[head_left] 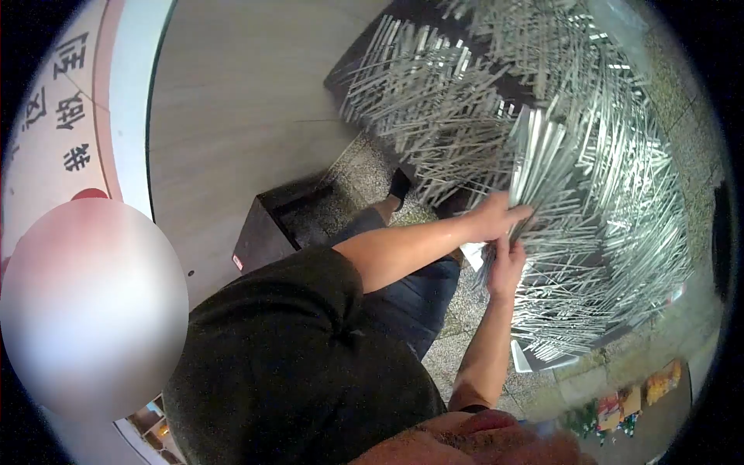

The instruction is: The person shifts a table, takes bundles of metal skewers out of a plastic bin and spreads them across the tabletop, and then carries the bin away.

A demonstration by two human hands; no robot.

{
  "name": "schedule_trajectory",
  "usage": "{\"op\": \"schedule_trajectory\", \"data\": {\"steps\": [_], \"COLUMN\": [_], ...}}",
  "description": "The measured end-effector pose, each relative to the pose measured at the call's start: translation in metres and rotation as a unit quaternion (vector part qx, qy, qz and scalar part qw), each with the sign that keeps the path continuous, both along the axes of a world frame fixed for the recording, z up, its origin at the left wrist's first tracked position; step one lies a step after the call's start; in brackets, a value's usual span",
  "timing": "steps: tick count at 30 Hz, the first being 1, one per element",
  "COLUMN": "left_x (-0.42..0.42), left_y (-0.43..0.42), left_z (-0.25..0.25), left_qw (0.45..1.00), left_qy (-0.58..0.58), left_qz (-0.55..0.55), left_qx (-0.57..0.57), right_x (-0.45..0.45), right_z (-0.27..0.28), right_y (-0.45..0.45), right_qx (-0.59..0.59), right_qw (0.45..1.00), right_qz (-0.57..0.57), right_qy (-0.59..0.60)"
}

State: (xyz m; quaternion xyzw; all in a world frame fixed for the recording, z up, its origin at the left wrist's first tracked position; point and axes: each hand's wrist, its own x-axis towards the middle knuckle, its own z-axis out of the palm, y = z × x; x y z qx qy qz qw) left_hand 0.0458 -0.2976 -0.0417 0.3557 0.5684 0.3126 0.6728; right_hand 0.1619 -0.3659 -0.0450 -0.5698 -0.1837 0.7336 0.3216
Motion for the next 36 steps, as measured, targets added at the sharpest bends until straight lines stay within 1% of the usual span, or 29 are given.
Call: {"op": "schedule_trajectory", "data": {"steps": [2,3,4,6,8,9,10,11,12,13,14,15,17,19,22,24,25,28,29,31,33,34,36], "left_x": [-0.056,-0.081,-0.106,-0.151,-0.199,-0.219,-0.240,-0.264,-0.284,-0.306,-0.325,-0.346,-0.372,-0.389,-0.404,-0.405,-0.405,-0.405,-0.406,-0.406,-0.406,-0.405,-0.402], "left_y": [-0.001,-0.004,-0.004,-0.007,0.006,0.002,0.005,0.006,0.000,-0.002,-0.010,-0.019,-0.037,-0.049,-0.062,-0.063,-0.062,-0.060,-0.063,-0.062,-0.058,-0.055,-0.053], "left_z": [-0.001,-0.011,-0.007,-0.030,0.000,-0.024,-0.025,-0.026,-0.031,-0.038,-0.043,-0.054,-0.056,-0.064,-0.069,-0.075,-0.075,-0.074,-0.081,-0.086,-0.084,-0.085,-0.087], "left_qw": [0.994,0.991,0.996,0.998,0.983,0.986,0.987,0.982,0.989,0.993,0.992,0.987,0.982,0.977,0.971,0.971,0.976,0.977,0.979,0.979,0.979,0.980,0.983], "left_qy": [0.068,0.103,0.073,0.053,0.174,0.160,0.148,0.160,0.136,0.114,0.119,0.151,0.163,0.172,0.183,0.174,0.141,0.158,0.150,0.155,0.168,0.162,0.146], "left_qz": [-0.063,-0.070,-0.046,-0.028,-0.059,-0.046,-0.056,-0.096,-0.037,-0.018,0.021,0.020,0.047,0.071,0.093,0.093,0.097,0.063,0.075,0.062,0.036,0.042,0.049], "left_qx": [-0.055,-0.049,-0.038,0.003,-0.023,0.005,0.033,0.036,0.033,-0.006,-0.022,-0.050,-0.085,-0.100,-0.120,-0.135,-0.138,-0.131,-0.118,-0.119,-0.108,-0.105,-0.104], "right_x": [-0.045,-0.073,-0.103,-0.158,-0.205,-0.220,-0.235,-0.243,-0.250,-0.258,-0.264,-0.272,-0.287,-0.303,-0.323,-0.330,-0.332,-0.334,-0.334,-0.331,-0.323,-0.318,-0.303], "right_z": [0.011,0.021,0.006,0.016,0.010,-0.009,-0.009,-0.015,-0.022,-0.013,-0.039,-0.039,-0.047,-0.070,-0.080,-0.087,-0.075,-0.084,-0.086,-0.088,-0.079,-0.075,-0.072], "right_y": [0.005,0.010,0.004,0.010,0.007,0.003,0.005,0.010,0.013,0.024,0.023,0.032,0.046,0.059,0.078,0.084,0.090,0.094,0.095,0.096,0.100,0.102,0.101], "right_qx": [0.012,-0.008,-0.001,0.002,0.038,0.036,0.052,0.079,0.100,0.080,0.146,0.135,0.138,0.167,0.201,0.193,0.190,0.178,0.186,0.205,0.210,0.207,0.204], "right_qw": [0.997,0.997,0.996,0.998,0.999,0.999,0.997,0.990,0.980,0.975,0.958,0.955,0.947,0.936,0.910,0.932,0.924,0.933,0.927,0.915,0.890,0.880,0.881], "right_qz": [0.078,0.059,0.029,0.027,-0.012,-0.023,-0.034,0.001,0.038,0.062,0.069,0.084,0.103,0.101,0.110,0.078,0.092,0.107,0.106,0.108,0.122,0.129,0.122], "right_qy": [-0.009,0.045,0.084,0.057,-0.013,-0.030,-0.056,-0.113,-0.169,-0.198,-0.239,-0.249,-0.269,-0.292,-0.346,-0.295,-0.318,-0.293,-0.307,-0.331,-0.385,-0.408,-0.408]}}
